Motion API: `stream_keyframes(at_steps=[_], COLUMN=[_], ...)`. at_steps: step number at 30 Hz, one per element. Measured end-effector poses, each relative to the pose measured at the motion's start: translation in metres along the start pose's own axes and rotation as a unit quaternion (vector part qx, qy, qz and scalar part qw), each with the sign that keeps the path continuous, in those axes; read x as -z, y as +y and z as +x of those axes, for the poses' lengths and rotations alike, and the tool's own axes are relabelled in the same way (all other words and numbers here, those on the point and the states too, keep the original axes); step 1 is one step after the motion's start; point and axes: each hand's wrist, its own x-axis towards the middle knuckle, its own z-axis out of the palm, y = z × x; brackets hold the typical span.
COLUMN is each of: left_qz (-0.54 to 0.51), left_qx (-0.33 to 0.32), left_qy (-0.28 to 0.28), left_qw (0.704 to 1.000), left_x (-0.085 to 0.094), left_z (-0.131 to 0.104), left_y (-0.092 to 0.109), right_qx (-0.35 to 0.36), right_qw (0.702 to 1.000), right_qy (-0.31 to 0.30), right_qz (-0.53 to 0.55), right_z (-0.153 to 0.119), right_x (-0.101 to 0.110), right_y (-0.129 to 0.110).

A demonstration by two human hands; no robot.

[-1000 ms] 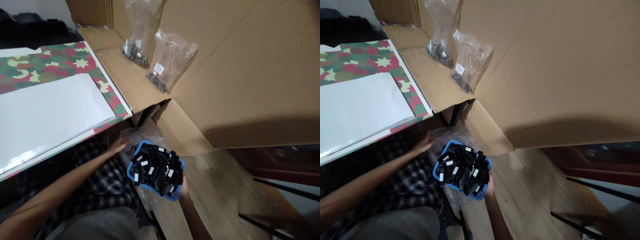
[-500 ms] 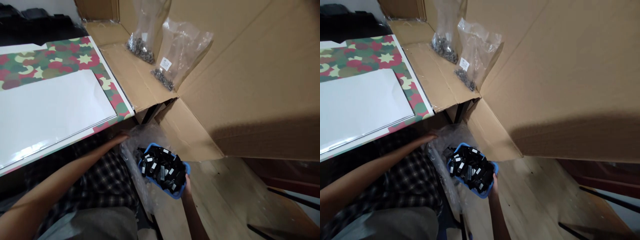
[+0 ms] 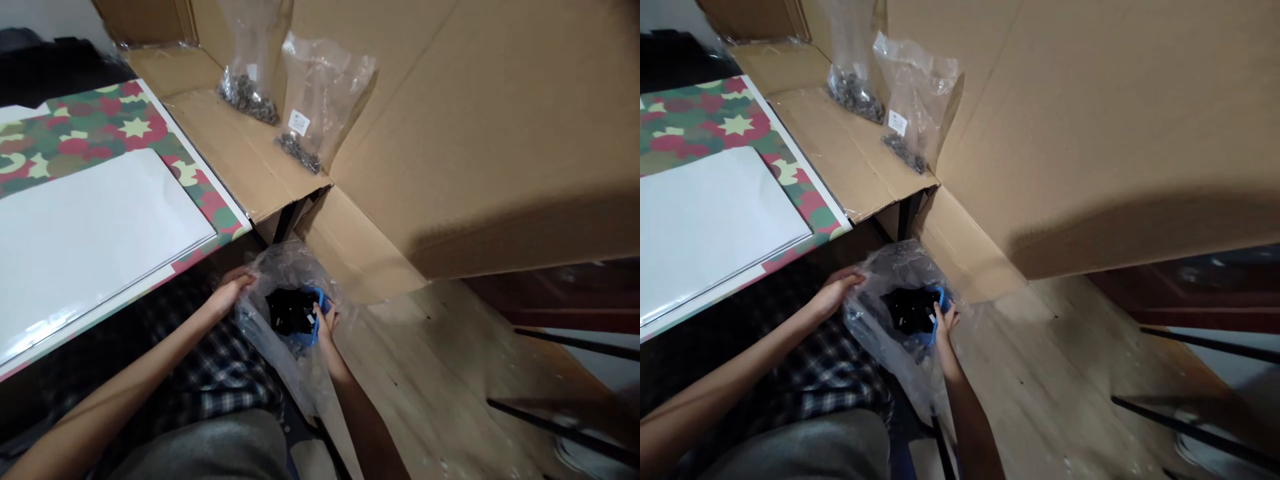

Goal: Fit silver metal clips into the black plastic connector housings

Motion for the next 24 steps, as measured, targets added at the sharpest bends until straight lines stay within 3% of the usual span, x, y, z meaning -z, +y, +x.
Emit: stream_keyframes(at_steps=[4,8,14,24], left_qz=[-0.01,-0.019,-0.019,0.042], left_qx=[0.004,-0.001,-0.015,-0.043], left_qy=[0.011,0.028,0.047,0.016], left_qw=[1.0,0.999,0.999,0.998], left_x=[0.008,0.016,0.029,0.038], left_z=[-0.003,0.002,0.015,0.023], left_y=[0.003,-0.002,-0.01,-0.031], right_qx=[-0.018,-0.006,0.028,0.029], right_qw=[0.994,0.985,0.973,0.972], right_qy=[0.044,0.059,0.067,0.086], right_qz=[-0.094,-0.16,-0.218,-0.217], right_z=[0.003,0.008,0.011,0.002], right_x=[-0.011,-0.01,0.004,0.03], right_y=[-0.016,-0.032,-0.05,-0.075])
